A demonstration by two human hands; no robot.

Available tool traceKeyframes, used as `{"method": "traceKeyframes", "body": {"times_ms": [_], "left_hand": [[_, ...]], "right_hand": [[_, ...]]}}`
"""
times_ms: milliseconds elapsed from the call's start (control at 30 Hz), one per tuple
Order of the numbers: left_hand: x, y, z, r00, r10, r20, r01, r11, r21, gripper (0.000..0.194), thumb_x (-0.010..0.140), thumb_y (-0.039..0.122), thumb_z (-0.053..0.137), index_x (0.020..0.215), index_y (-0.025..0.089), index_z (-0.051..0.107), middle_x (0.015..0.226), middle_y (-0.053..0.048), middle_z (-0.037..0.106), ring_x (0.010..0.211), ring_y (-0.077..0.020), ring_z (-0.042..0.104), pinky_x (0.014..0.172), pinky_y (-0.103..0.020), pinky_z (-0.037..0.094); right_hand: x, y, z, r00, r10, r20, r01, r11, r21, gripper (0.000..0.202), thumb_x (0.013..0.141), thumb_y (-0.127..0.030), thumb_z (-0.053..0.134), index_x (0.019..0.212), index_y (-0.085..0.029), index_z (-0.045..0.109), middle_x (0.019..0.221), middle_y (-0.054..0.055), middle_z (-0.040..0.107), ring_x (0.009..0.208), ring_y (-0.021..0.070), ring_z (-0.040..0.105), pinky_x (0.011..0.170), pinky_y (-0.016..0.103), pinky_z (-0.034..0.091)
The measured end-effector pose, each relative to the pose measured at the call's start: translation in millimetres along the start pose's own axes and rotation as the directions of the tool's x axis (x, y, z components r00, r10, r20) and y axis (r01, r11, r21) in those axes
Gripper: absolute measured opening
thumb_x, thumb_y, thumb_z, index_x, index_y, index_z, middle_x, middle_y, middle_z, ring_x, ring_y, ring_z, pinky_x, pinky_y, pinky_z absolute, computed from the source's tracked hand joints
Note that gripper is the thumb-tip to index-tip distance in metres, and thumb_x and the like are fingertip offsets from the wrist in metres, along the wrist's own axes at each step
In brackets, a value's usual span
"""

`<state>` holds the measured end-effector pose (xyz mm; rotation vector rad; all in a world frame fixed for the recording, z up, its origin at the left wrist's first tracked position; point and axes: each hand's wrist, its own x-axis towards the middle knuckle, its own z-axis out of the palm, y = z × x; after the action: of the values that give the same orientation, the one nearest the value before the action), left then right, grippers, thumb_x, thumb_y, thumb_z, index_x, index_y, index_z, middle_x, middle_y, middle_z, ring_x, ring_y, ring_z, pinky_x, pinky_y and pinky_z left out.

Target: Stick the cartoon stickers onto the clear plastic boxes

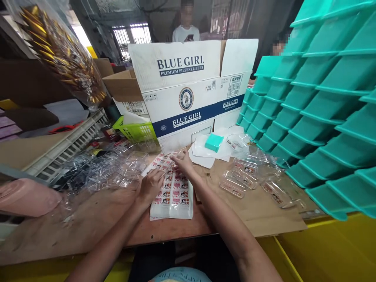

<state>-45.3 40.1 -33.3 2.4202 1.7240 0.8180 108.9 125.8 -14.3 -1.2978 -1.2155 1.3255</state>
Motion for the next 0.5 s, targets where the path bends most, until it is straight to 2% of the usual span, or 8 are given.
{"method": "traceKeyframes", "body": {"times_ms": [100,167,200,267,333,367,433,500], "left_hand": [[-14.0,7.6,-8.1,0.997,0.073,-0.027,-0.076,0.980,-0.184,0.033,0.085,0.023,0.066,0.118,0.023,0.067,0.127,-0.012,0.064,0.126,-0.0306,0.053,0.104,-0.048,0.044],[-22.4,11.7,-15.3,0.989,-0.083,-0.124,0.025,0.911,-0.412,0.067,0.073,0.037,0.080,0.134,0.023,0.056,0.146,-0.014,0.049,0.141,-0.0339,0.036,0.113,-0.052,0.035],[-24.9,12.2,-18.6,0.965,-0.225,-0.135,0.114,0.823,-0.557,0.079,0.068,0.041,0.083,0.138,0.021,0.052,0.149,-0.016,0.045,0.143,-0.0346,0.034,0.113,-0.052,0.034],[-26.3,10.8,-23.5,0.883,-0.469,0.016,0.281,0.502,-0.818,0.077,0.065,0.041,0.085,0.132,0.017,0.057,0.142,-0.017,0.053,0.133,-0.0324,0.048,0.107,-0.046,0.042],[-24.6,9.2,-25.9,0.814,-0.523,0.254,0.369,0.127,-0.921,0.056,0.064,0.038,0.085,0.111,0.012,0.068,0.117,-0.015,0.069,0.106,-0.0255,0.066,0.093,-0.037,0.052],[-23.7,9.5,-26.4,0.792,-0.507,0.340,0.392,-0.004,-0.920,0.048,0.063,0.036,0.086,0.102,0.012,0.071,0.105,-0.012,0.073,0.093,-0.0215,0.068,0.086,-0.034,0.054],[-23.0,13.3,-26.7,0.767,-0.471,0.435,0.418,-0.145,-0.897,0.040,0.062,0.031,0.087,0.094,0.012,0.073,0.091,-0.008,0.075,0.078,-0.0157,0.067,0.076,-0.028,0.054],[-24.1,21.1,-26.6,0.764,-0.427,0.485,0.441,-0.205,-0.874,0.038,0.062,0.026,0.087,0.094,0.012,0.074,0.090,-0.007,0.075,0.075,-0.0130,0.066,0.073,-0.024,0.053]], "right_hand": [[3.8,-1.4,-4.2,0.997,-0.060,-0.044,0.064,0.994,0.086,0.080,0.062,-0.027,0.082,0.132,-0.016,0.045,0.093,0.007,0.070,0.076,0.0203,0.069,0.063,0.032,0.058],[-8.8,0.5,-16.4,0.992,-0.102,-0.077,0.112,0.983,0.143,0.080,0.063,-0.028,0.079,0.134,-0.020,0.043,0.110,0.008,0.068,0.089,0.0201,0.068,0.075,0.033,0.058],[-17.4,2.7,-24.5,0.989,-0.117,-0.092,0.131,0.976,0.172,0.081,0.065,-0.031,0.077,0.136,-0.021,0.040,0.116,0.008,0.066,0.094,0.0197,0.067,0.080,0.033,0.057],[-35.4,9.4,-42.4,0.986,-0.128,-0.106,0.151,0.958,0.242,0.084,0.067,-0.034,0.077,0.140,-0.022,0.037,0.120,0.008,0.065,0.097,0.0199,0.066,0.086,0.035,0.056],[-51.2,17.6,-59.0,0.990,-0.115,-0.086,0.135,0.951,0.279,0.088,0.066,-0.036,0.079,0.142,-0.021,0.036,0.116,0.009,0.066,0.095,0.0220,0.067,0.087,0.039,0.056],[-58.1,21.2,-65.7,0.989,-0.120,-0.085,0.137,0.959,0.247,0.091,0.067,-0.036,0.080,0.145,-0.020,0.034,0.113,0.010,0.066,0.093,0.0233,0.067,0.085,0.042,0.056],[-70.6,25.3,-73.8,0.959,-0.229,-0.166,0.235,0.972,0.019,0.095,0.069,-0.036,0.079,0.149,-0.019,0.030,0.112,0.012,0.066,0.093,0.0257,0.065,0.084,0.046,0.055],[-82.7,23.7,-73.1,0.841,-0.487,-0.236,0.394,0.850,-0.349,0.084,0.075,-0.035,0.077,0.147,-0.019,0.036,0.120,0.014,0.063,0.103,0.0285,0.061,0.090,0.050,0.051]]}}
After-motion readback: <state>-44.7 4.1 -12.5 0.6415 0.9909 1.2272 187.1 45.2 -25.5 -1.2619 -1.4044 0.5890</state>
